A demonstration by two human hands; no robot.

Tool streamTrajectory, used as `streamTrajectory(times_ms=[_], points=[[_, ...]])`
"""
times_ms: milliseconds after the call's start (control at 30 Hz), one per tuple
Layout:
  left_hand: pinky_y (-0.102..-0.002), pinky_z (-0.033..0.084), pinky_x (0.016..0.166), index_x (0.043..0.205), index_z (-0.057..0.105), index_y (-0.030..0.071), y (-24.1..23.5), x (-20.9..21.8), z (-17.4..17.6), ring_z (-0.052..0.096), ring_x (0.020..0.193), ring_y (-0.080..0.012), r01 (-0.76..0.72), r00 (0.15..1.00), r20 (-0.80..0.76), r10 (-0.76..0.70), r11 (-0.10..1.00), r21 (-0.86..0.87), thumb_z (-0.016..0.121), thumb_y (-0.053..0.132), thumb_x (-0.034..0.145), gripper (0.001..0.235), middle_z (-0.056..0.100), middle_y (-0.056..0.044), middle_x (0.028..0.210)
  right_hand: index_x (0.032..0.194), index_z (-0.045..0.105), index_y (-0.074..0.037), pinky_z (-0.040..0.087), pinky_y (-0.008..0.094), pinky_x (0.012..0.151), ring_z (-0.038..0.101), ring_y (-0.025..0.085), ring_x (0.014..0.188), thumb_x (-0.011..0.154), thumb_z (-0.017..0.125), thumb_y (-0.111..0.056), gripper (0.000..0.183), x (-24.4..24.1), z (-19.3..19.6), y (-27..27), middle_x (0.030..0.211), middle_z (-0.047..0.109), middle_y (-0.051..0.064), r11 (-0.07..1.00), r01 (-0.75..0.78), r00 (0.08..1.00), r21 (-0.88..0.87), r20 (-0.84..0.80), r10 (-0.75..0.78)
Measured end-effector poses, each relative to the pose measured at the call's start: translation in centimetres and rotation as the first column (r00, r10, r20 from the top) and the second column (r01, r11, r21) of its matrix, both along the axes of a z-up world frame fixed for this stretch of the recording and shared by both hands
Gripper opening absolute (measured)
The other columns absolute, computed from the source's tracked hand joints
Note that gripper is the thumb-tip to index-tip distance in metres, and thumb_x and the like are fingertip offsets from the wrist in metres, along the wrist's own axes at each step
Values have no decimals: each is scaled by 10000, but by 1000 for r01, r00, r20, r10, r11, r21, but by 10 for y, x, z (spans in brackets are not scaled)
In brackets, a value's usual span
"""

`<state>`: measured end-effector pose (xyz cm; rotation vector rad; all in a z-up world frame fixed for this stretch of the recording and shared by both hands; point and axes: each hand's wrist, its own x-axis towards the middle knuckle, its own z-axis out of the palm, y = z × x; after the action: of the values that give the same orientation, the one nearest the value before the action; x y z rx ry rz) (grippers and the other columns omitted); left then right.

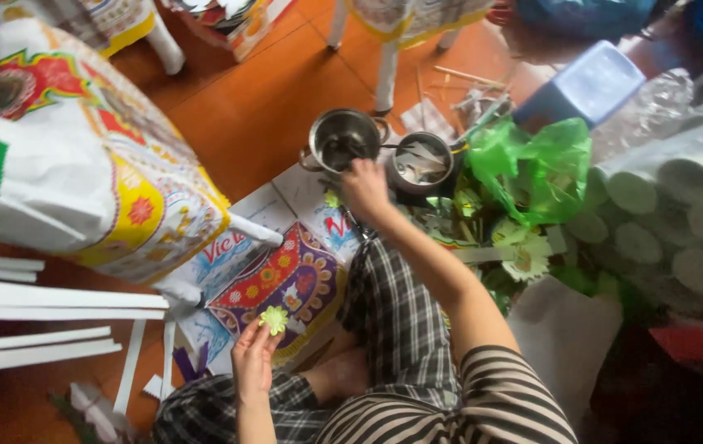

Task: Decorating a horse-shaped structure with colorful paper and foil cutouts while sitting on the floor.

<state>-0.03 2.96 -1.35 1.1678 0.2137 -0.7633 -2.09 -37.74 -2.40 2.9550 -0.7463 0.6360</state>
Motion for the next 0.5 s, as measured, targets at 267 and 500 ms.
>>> streamTrajectory(times_ms=[267,500], points=[[-360,581,833,1104,630,-97,4,1,-5,664,899,-274,-85,995,-49,82,994,-63,612,-18,913,208,666,-192,1042,1012,653,-72,488,477,678,541,363,951,842,578,-110,189,0,6,-38,1070,542,177,981,124,957,151,-278,-78],[-484,556,922,1132,685,-3,-7,-5,0,677,1029,-334,-90,996,-7,91,995,32,662,67,920,224,696,-202,1121,1157,694,-142,567,457,677,634,302,964,848,634,-75,322,4,-13,-60,1073,611,105,950,257,910,175,-374,-178]])
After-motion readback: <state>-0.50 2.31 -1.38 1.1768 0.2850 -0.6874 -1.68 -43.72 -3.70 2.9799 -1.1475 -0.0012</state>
